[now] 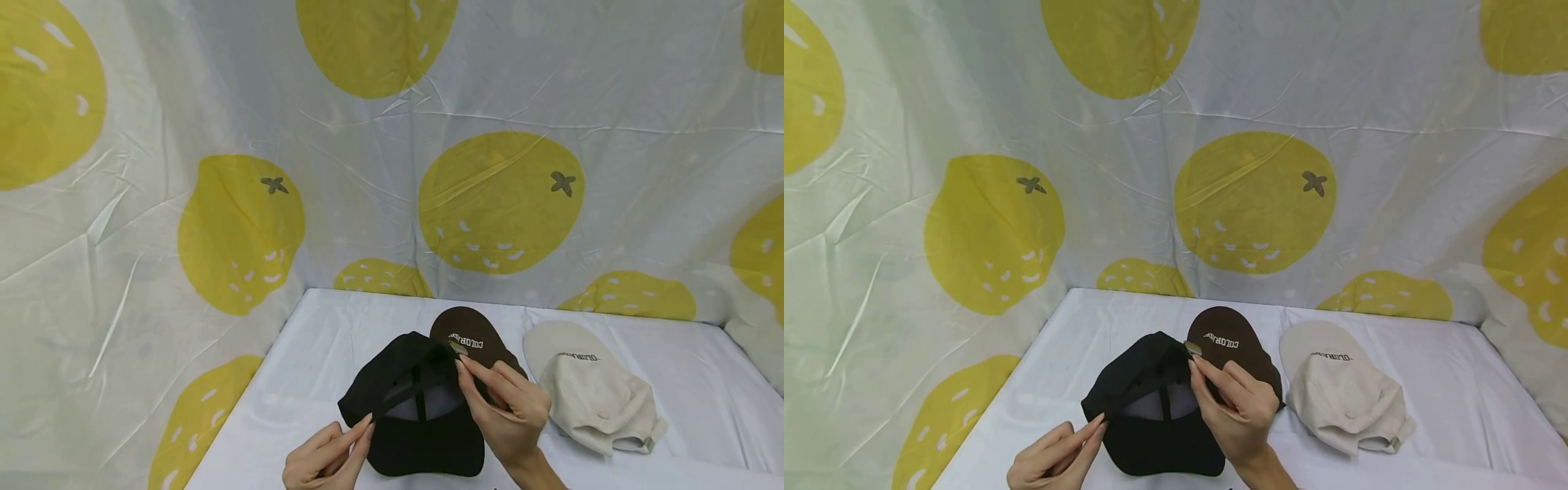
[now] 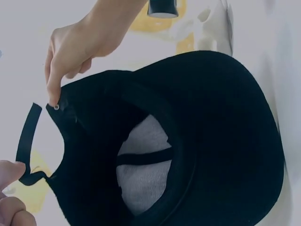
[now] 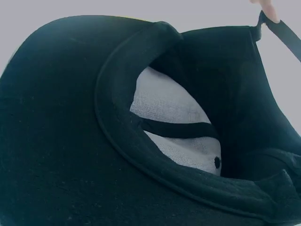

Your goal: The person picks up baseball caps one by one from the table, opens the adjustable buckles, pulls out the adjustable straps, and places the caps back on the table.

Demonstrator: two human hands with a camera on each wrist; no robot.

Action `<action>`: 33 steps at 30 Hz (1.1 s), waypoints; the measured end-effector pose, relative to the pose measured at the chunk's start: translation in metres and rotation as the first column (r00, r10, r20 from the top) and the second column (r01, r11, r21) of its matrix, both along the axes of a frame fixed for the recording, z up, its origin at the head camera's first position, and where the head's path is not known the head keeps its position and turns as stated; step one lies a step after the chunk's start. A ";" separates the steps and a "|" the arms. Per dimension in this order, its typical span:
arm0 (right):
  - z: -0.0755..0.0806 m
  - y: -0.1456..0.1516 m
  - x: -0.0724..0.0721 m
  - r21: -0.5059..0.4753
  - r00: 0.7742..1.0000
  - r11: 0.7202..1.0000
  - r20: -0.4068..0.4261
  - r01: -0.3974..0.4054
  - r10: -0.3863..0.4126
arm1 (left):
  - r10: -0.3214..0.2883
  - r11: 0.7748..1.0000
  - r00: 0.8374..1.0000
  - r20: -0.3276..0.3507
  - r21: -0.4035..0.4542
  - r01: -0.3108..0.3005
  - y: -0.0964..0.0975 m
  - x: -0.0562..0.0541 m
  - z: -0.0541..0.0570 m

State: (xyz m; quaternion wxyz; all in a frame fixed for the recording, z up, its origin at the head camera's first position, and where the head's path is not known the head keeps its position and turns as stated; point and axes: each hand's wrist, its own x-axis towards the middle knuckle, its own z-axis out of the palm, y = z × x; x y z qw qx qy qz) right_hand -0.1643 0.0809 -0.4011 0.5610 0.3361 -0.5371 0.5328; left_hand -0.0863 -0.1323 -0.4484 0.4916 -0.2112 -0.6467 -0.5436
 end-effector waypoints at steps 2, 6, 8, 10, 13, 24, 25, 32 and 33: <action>0.000 0.000 0.000 0.001 1.000 1.000 -0.003 -0.016 0.016 | -0.036 0.999 0.999 -0.006 0.008 0.036 -0.003 0.000 0.000; 0.001 -0.001 0.001 0.006 0.999 0.999 -0.019 -0.041 0.041 | -0.082 0.996 0.997 -0.008 0.018 0.083 -0.005 -0.001 -0.002; 0.001 -0.002 0.001 0.003 0.998 0.999 -0.027 -0.049 0.049 | -0.095 0.995 0.995 -0.014 0.025 0.095 -0.004 -0.001 -0.002; 0.001 -0.002 0.001 0.002 0.998 0.999 -0.031 -0.054 0.054 | -0.085 0.996 0.996 0.003 0.033 0.085 -0.004 0.000 -0.003; 0.001 -0.002 0.001 0.002 0.997 0.998 -0.029 -0.066 0.066 | -0.074 0.997 0.997 0.039 0.041 0.072 -0.003 0.001 -0.002; -0.007 0.016 0.008 0.024 0.970 0.978 0.138 -0.208 0.202 | -0.279 0.960 0.954 0.114 0.018 0.278 -0.009 0.005 -0.002; -0.007 0.018 0.009 0.020 0.963 0.975 0.161 -0.223 0.217 | -0.285 0.958 0.951 0.122 0.011 0.286 -0.009 0.006 -0.001; -0.007 0.029 0.021 -0.015 0.920 0.941 0.201 -0.339 0.335 | -0.348 0.937 0.930 0.120 0.011 0.349 -0.010 0.008 0.008; -0.007 0.031 0.023 -0.021 0.915 0.935 0.201 -0.353 0.350 | -0.365 0.930 0.924 0.112 0.011 0.366 -0.010 0.008 0.009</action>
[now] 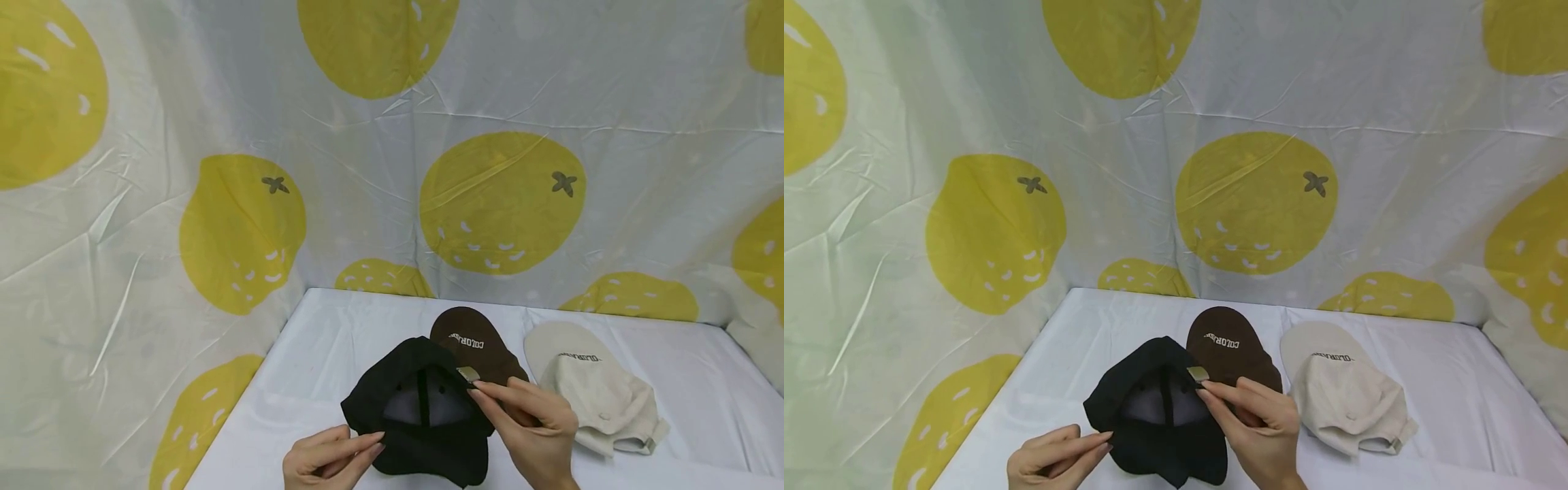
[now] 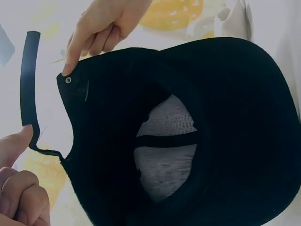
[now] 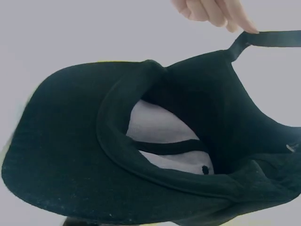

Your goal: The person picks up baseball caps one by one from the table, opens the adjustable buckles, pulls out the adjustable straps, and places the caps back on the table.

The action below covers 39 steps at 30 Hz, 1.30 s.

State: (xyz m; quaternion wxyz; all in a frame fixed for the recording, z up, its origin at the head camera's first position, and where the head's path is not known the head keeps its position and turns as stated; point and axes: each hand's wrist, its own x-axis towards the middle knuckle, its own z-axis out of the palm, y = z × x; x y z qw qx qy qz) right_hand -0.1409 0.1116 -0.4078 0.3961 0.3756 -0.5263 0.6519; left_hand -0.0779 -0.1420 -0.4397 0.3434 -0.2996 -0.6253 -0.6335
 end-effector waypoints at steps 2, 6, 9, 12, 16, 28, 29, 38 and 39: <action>-0.001 0.003 0.004 -0.008 1.000 1.000 0.007 -0.015 0.015 | -0.041 0.999 0.999 -0.016 0.003 0.041 0.000 -0.001 0.002; -0.003 0.009 0.010 -0.015 1.000 1.000 0.026 -0.012 0.013 | -0.095 0.996 0.994 -0.046 -0.004 0.094 -0.001 -0.004 0.008; -0.004 0.012 0.013 -0.015 0.999 0.999 0.029 -0.031 0.031 | -0.127 0.992 0.990 -0.065 -0.007 0.126 -0.001 -0.007 0.014; -0.005 0.016 0.014 -0.009 0.998 0.998 0.022 -0.063 0.063 | -0.178 0.984 0.980 -0.087 -0.008 0.178 0.000 -0.011 0.019; -0.006 0.019 0.015 -0.010 0.997 0.997 0.006 -0.073 0.073 | -0.229 0.973 0.966 -0.119 -0.005 0.230 0.000 -0.016 0.025; -0.014 0.028 0.016 0.003 0.997 0.997 0.026 -0.076 0.075 | 0.210 0.972 0.874 0.438 0.006 -0.236 0.013 -0.019 0.046; -0.014 0.028 0.016 0.005 0.997 0.997 0.022 -0.077 0.077 | 0.225 0.968 0.856 0.465 -0.009 -0.249 0.013 -0.022 0.047; -0.015 0.031 0.016 0.079 0.988 0.987 -0.041 -0.142 0.146 | 0.170 0.985 0.761 0.625 -0.090 -0.147 0.011 -0.046 0.049; -0.016 0.032 0.016 0.089 0.987 0.984 -0.044 -0.154 0.158 | 0.164 0.986 0.748 0.643 -0.097 -0.133 0.011 -0.048 0.048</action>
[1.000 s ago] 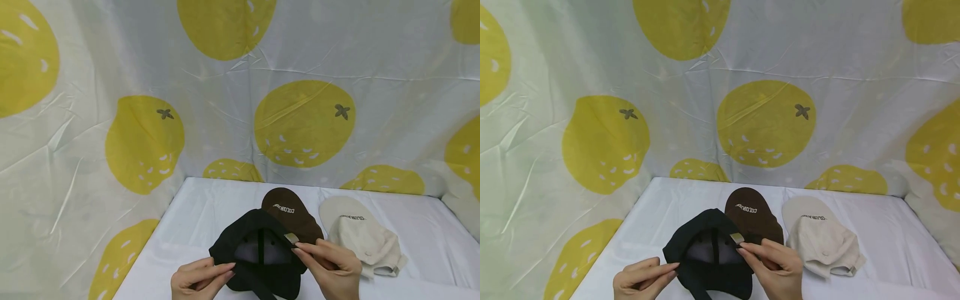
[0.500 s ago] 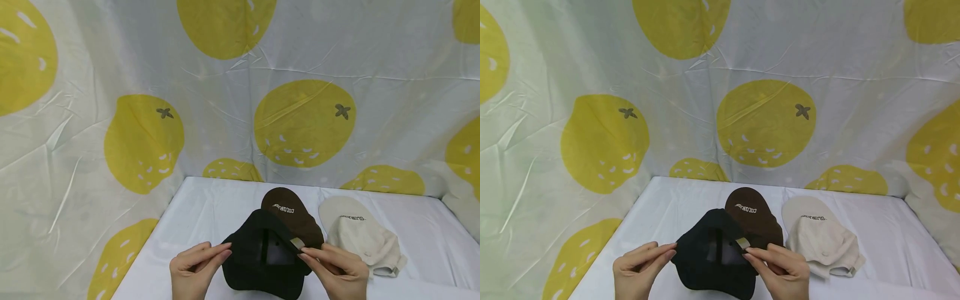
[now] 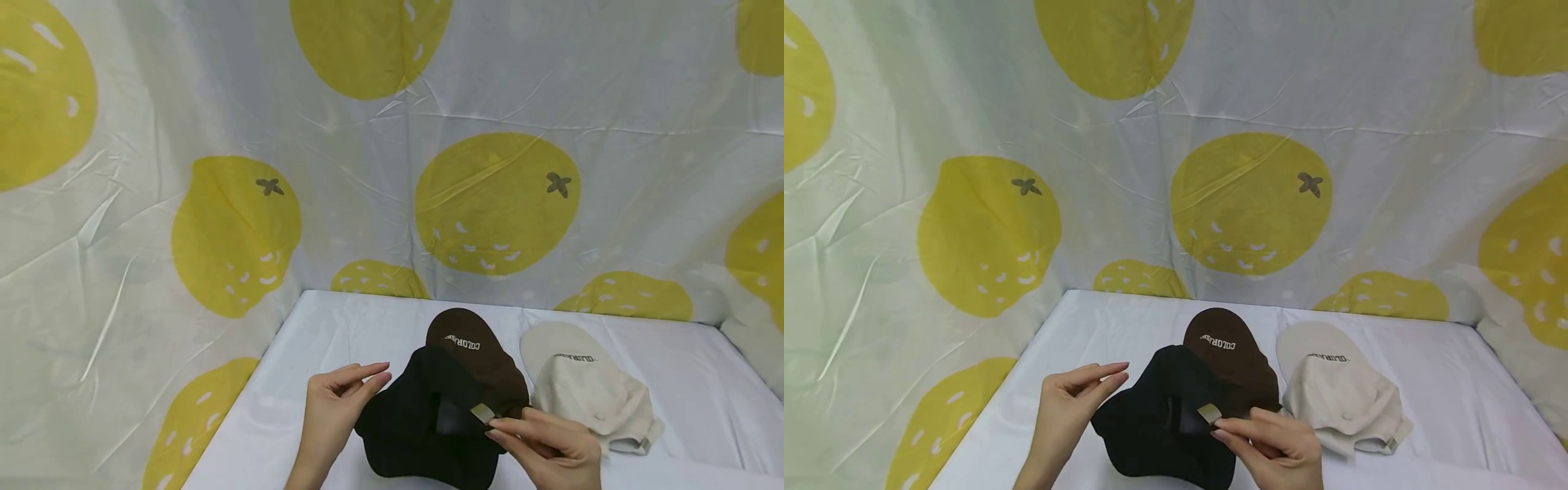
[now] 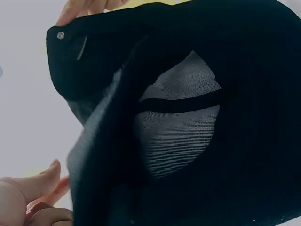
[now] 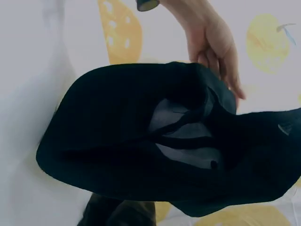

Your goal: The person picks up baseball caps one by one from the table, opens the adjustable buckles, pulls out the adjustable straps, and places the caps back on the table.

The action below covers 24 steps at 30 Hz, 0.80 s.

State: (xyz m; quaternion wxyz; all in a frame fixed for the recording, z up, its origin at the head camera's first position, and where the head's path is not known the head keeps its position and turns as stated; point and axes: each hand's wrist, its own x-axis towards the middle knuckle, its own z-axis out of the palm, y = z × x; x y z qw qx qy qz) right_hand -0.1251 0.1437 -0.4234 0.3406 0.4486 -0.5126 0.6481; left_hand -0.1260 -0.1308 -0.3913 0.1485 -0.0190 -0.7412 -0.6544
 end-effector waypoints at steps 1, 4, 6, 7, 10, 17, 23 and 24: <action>-0.001 0.001 0.000 0.009 1.000 1.000 0.001 -0.015 0.015 | -0.011 1.000 1.000 0.019 -0.002 0.011 0.000 -0.002 0.000; -0.004 0.003 0.002 0.029 0.998 0.999 0.035 -0.044 0.043 | -0.042 0.999 0.998 0.053 -0.015 0.043 0.001 -0.005 -0.001; -0.005 0.005 0.003 0.042 0.996 0.996 0.056 -0.077 0.075 | -0.062 0.998 0.996 0.057 -0.030 0.064 0.002 -0.007 -0.001; -0.006 0.006 0.003 0.051 0.994 0.994 0.060 -0.095 0.092 | -0.072 0.997 0.996 0.057 -0.036 0.075 0.002 -0.008 0.000; -0.006 0.007 0.003 0.084 0.987 0.984 0.047 -0.160 0.156 | -0.102 0.992 0.993 0.053 -0.063 0.105 0.003 -0.011 0.001; -0.010 0.007 0.001 0.139 0.966 0.957 -0.006 -0.255 0.259 | -0.182 0.978 0.978 0.102 -0.086 0.191 0.002 -0.018 0.003; -0.018 0.010 0.001 0.164 0.966 0.953 0.002 -0.256 0.260 | -0.241 0.968 0.964 0.108 -0.041 0.247 0.003 -0.019 0.002; -0.019 0.011 0.001 0.165 0.967 0.954 -0.003 -0.252 0.256 | -0.253 0.966 0.962 0.108 -0.033 0.257 0.003 -0.019 0.001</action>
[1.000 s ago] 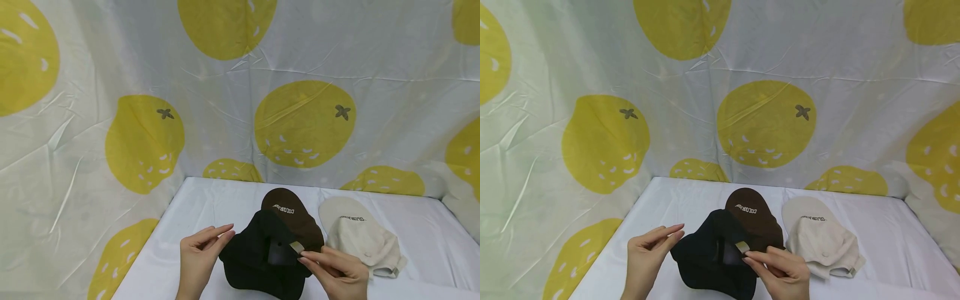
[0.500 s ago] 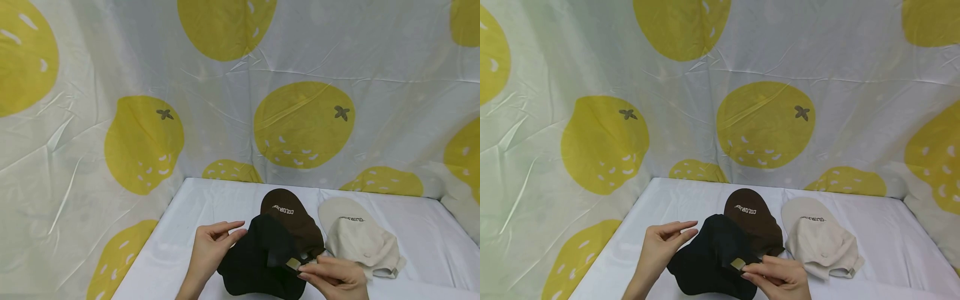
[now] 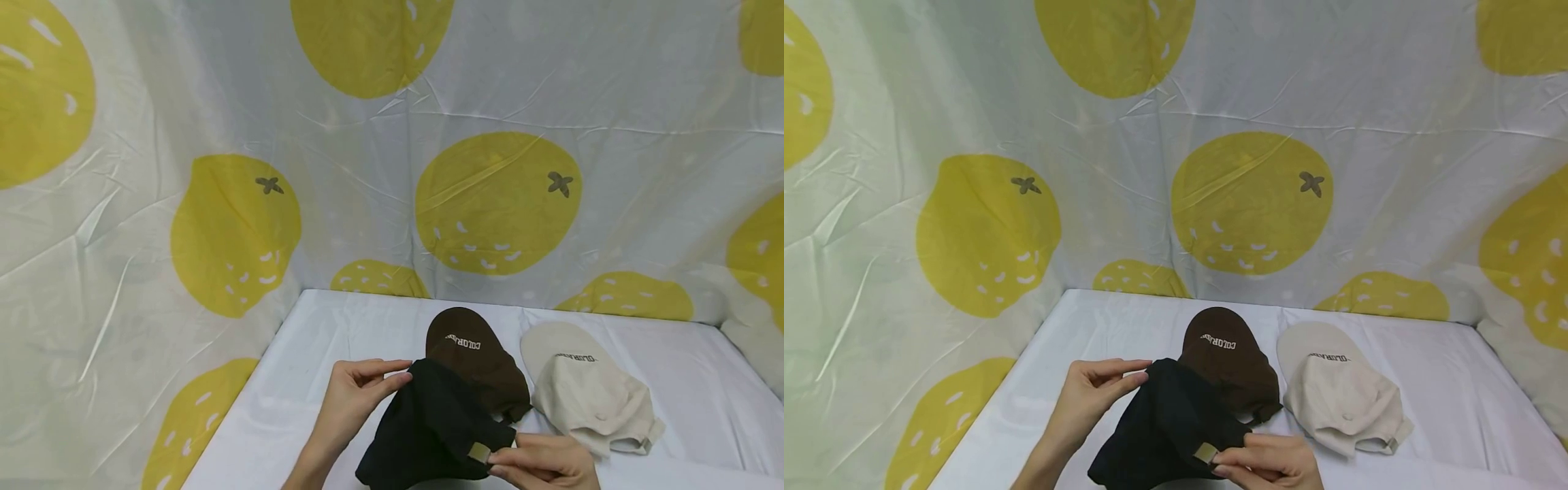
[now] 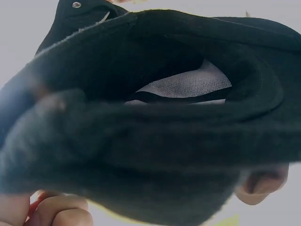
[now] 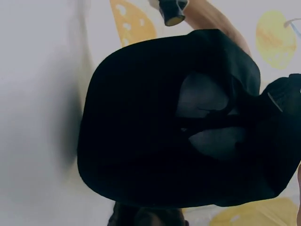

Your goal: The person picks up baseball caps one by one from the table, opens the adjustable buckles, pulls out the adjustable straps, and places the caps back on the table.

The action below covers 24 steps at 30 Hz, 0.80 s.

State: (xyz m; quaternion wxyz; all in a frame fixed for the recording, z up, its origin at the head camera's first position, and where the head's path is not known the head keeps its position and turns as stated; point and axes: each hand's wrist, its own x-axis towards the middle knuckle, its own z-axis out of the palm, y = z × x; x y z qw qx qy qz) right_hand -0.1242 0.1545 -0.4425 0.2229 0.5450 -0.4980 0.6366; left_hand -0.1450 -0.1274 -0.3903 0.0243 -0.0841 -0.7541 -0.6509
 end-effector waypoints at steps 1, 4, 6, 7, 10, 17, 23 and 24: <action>-0.001 0.000 0.000 -0.001 1.000 1.000 -0.006 0.011 -0.011 | -0.010 1.000 1.000 -0.003 0.008 0.010 0.000 0.000 -0.001; -0.001 0.000 0.001 -0.002 0.999 0.999 -0.018 0.047 -0.047 | -0.032 0.999 0.999 -0.018 0.024 0.032 0.002 -0.001 -0.003; -0.001 -0.001 0.002 0.011 0.998 0.998 -0.027 0.056 -0.056 | -0.041 0.999 0.999 -0.027 0.035 0.041 0.003 -0.001 -0.004; -0.001 -0.001 0.003 0.021 0.998 0.998 -0.028 0.060 -0.060 | -0.044 0.998 0.999 -0.032 0.042 0.046 0.003 -0.001 -0.004; -0.002 -0.001 0.004 0.053 0.999 0.998 -0.028 0.046 -0.045 | -0.052 0.996 0.998 -0.029 0.075 0.054 0.004 -0.001 -0.005; -0.009 0.004 0.001 0.088 0.996 0.994 -0.065 0.068 -0.063 | -0.057 0.991 0.998 -0.034 0.118 0.060 0.005 0.000 -0.006; -0.012 0.009 -0.002 0.124 0.993 0.990 -0.105 0.067 -0.054 | -0.076 0.988 0.988 -0.138 0.123 0.093 0.009 0.004 -0.004; -0.012 0.009 -0.002 0.132 0.993 0.989 -0.109 0.068 -0.054 | -0.074 0.988 0.986 -0.147 0.125 0.093 0.010 0.005 -0.004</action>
